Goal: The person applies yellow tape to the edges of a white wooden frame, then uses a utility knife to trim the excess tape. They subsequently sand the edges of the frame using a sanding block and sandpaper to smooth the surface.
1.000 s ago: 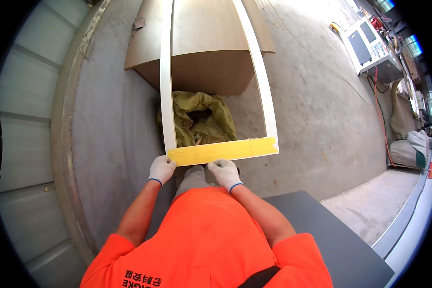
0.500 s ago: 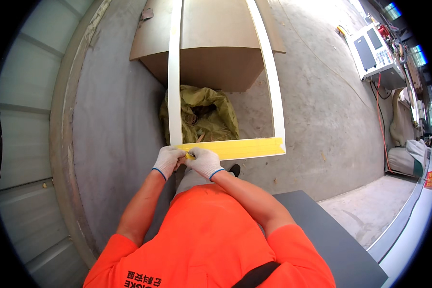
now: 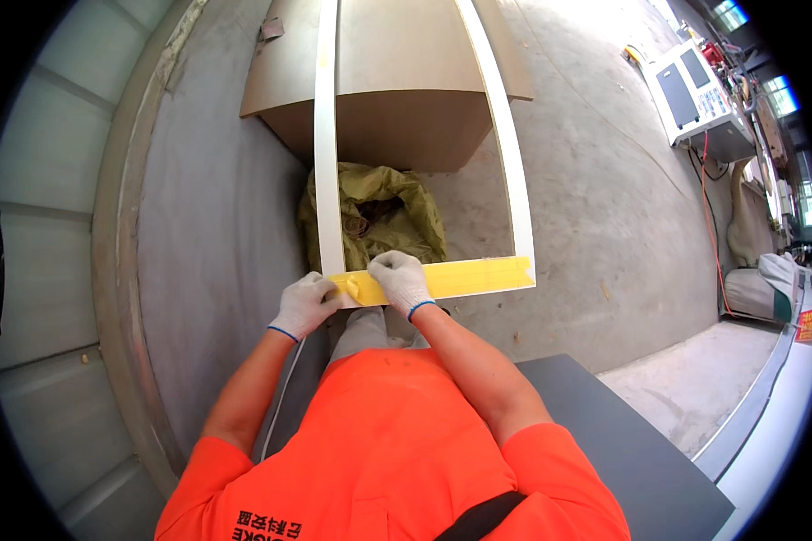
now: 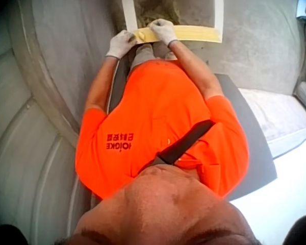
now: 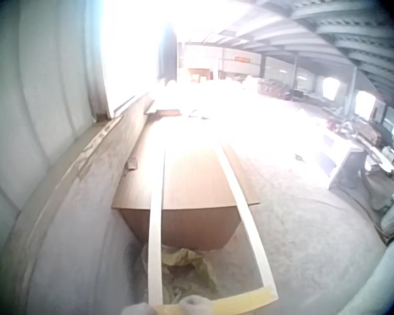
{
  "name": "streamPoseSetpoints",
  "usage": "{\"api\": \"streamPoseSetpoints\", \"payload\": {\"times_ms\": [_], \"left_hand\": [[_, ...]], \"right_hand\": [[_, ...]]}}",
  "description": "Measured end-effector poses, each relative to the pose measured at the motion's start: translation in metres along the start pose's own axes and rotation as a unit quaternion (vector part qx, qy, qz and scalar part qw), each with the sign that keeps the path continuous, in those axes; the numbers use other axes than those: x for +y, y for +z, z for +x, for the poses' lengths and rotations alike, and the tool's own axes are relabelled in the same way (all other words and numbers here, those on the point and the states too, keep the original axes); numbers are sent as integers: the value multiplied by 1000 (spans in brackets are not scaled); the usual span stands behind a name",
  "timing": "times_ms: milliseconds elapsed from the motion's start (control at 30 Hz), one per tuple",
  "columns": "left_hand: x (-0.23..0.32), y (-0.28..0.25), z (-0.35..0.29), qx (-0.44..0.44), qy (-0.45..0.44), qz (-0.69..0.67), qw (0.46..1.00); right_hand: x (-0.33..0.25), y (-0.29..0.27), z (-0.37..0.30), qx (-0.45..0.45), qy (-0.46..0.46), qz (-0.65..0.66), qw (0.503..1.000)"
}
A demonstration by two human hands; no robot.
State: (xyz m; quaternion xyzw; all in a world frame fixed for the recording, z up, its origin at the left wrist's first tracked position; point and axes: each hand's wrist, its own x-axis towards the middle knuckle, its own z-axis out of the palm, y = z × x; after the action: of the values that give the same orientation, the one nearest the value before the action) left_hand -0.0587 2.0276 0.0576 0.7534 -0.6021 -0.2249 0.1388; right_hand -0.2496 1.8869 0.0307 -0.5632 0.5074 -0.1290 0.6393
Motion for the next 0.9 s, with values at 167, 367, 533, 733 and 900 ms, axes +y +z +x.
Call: {"api": "streamPoseSetpoints", "payload": {"times_ms": [167, 367, 533, 733, 900], "left_hand": [[-15, 12, 22, -78, 59, 145, 985], [-18, 20, 18, -10, 71, 136, 988], [-28, 19, 24, -74, 162, 169, 969], [-21, 20, 31, -99, 213, 214, 948], [-20, 21, 36, -96, 204, 218, 949]], "right_hand": [[-24, 10, -31, -105, -70, -316, 940], [12, 31, -19, -22, -51, -282, 958], [6, 30, -14, -42, -26, -281, 959], [9, 29, -12, -49, -9, -265, 963], [10, 31, -11, -55, 4, -240, 969]]}}
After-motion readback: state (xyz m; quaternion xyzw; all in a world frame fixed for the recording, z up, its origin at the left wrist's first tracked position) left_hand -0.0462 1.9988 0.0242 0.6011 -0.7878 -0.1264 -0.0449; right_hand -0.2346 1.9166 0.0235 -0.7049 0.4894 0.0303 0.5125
